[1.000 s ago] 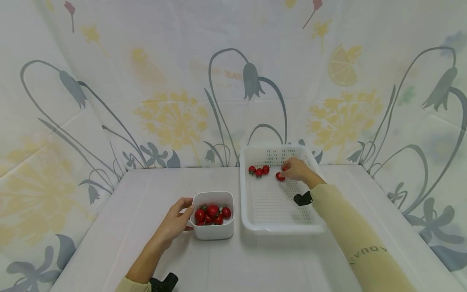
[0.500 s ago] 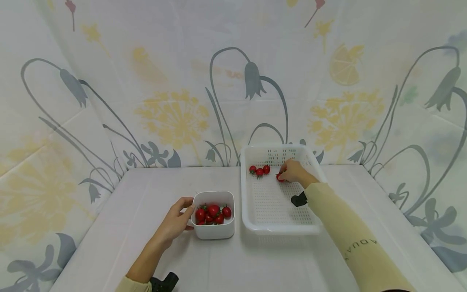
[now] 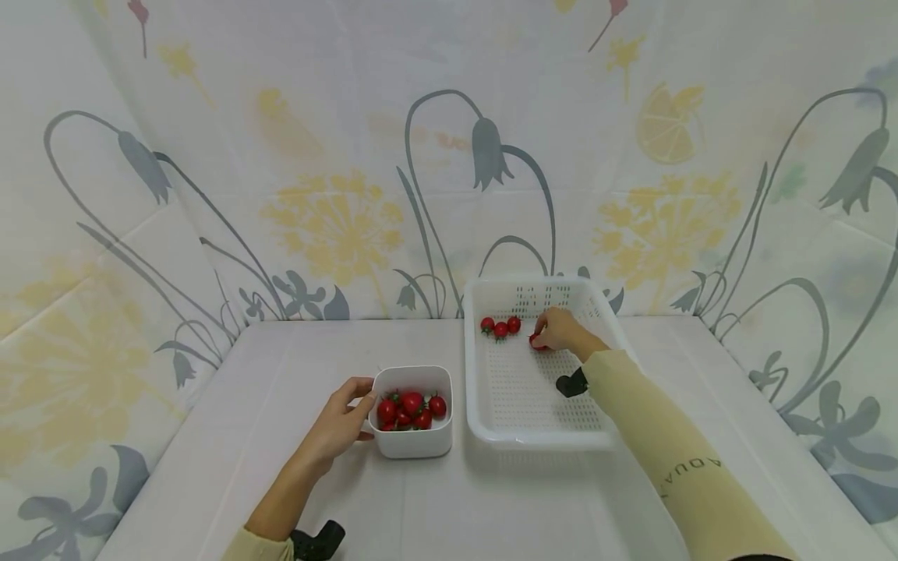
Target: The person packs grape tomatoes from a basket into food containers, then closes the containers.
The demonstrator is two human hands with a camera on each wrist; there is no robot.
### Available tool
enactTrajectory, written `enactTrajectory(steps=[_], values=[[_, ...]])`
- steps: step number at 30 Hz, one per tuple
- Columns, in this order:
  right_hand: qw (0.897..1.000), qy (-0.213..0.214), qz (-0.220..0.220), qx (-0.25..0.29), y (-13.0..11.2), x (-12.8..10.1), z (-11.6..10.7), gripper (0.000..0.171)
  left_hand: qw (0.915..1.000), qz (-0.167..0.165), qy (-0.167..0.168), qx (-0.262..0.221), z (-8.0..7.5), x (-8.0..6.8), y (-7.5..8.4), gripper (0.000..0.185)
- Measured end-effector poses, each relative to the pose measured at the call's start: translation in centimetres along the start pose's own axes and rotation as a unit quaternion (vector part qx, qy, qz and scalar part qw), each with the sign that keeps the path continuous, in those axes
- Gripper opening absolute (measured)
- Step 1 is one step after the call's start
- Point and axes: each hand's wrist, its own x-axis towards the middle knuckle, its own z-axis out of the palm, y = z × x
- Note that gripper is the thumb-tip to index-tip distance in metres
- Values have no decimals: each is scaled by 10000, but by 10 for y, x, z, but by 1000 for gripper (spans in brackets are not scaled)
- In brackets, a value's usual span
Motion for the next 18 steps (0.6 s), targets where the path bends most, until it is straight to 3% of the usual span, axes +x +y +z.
enactTrajectory(steps=[8, 18], values=[[9919, -140, 178, 1252, -12, -11, -6, 26, 10000, -23, 35, 58, 1, 0, 1, 34], [9650, -428, 96, 2584, -21, -21, -16, 39, 10000, -11, 4, 46, 1, -1, 1, 35]])
